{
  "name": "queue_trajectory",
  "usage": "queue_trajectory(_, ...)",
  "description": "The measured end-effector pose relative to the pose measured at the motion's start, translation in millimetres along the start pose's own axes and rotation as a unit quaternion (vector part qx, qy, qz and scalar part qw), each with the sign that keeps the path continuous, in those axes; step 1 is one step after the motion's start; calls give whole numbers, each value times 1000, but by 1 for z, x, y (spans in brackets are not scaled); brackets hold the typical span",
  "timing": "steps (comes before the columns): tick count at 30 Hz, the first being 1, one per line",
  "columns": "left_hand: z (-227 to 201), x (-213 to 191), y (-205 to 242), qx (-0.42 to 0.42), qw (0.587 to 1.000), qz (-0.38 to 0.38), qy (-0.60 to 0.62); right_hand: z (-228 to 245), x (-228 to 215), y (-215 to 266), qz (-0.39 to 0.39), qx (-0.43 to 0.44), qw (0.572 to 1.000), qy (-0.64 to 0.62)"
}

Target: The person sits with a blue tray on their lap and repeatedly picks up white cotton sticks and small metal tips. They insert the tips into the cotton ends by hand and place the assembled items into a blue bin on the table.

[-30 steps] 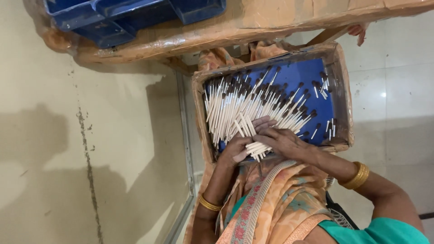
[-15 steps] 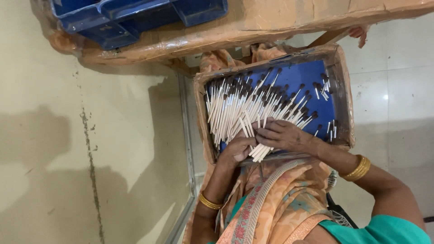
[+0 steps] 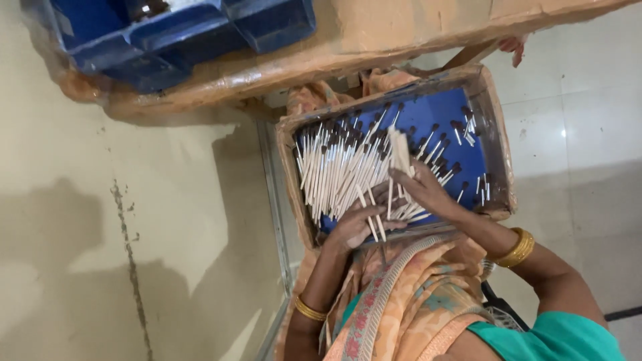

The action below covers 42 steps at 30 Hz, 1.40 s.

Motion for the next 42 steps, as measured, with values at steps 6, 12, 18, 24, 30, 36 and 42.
queue_trajectory(6, 4, -8, 11, 28, 998, 49, 41, 43, 30, 22, 113, -123, 931, 325)
queue_trajectory(12, -14, 3, 5, 23, 998, 49, 15, 46, 37, 26, 122, -334, 716, 601)
queue_trajectory(18, -54, 17, -48, 131, 966, -125, -183, 83, -9, 3, -43, -358, 820, 444)
queue_trajectory(24, -64, 25, -113, 325, 891, -149, -279, 40, -35, -31, -72, -298, 880, 362)
queue_trajectory(30, -72, 51, -109, 278, 845, -159, -427, 35, -113, -55, -150, -277, 926, 207)
queue_trajectory(36, -82, 51, -102, 237, 879, -151, -385, -12, -126, -78, -115, -194, 972, 68)
queue_trajectory(42, -84, 60, -79, 68, 890, -75, -445, -43, -31, -32, 108, 95, 989, -41)
Point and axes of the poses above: each hand's wrist, its own y-axis away from the middle knuckle, its own x-axis out of the palm, z = x × y, the point moved 5 cm from there along -y, towards the middle knuckle, and after that the axes turned 12 degrees about z, right-handed, at the moved point
